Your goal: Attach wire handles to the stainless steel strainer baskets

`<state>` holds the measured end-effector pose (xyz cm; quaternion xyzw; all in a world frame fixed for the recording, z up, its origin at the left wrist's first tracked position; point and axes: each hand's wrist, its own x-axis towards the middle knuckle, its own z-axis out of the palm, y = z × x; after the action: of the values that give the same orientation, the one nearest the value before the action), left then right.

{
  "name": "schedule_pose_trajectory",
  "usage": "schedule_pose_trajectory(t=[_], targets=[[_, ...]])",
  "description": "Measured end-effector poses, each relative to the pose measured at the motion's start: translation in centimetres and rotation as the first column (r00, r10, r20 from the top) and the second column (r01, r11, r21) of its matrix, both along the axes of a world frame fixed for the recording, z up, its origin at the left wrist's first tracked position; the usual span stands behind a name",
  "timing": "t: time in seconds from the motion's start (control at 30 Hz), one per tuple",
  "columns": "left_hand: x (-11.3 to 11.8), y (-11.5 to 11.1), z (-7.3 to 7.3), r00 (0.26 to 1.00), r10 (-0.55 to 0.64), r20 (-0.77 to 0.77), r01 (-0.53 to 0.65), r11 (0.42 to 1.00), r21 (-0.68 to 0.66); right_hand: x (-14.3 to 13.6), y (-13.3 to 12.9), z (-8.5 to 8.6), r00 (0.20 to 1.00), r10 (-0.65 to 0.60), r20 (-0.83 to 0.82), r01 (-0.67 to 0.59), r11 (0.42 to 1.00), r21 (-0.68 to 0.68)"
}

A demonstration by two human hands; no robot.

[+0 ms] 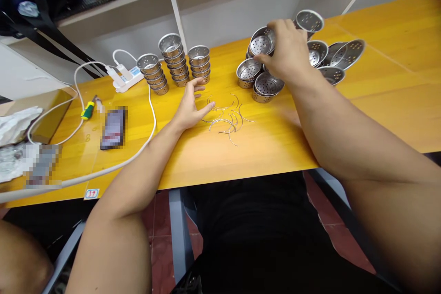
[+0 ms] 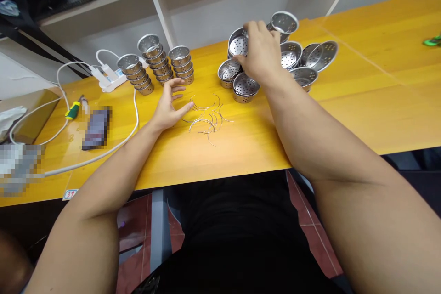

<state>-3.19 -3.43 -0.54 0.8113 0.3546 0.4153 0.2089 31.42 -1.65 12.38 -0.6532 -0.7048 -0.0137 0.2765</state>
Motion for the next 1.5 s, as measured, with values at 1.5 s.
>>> schedule_pose_trajectory(t=[1.5], targets=[[-2.5,2.0,-1.5,0.976,0.205,0.075,-0.197,0.976,-0.098,-14.8,6.9,3.0,0.919,0.391,-0.046,-0.392,0.895,-0.212]])
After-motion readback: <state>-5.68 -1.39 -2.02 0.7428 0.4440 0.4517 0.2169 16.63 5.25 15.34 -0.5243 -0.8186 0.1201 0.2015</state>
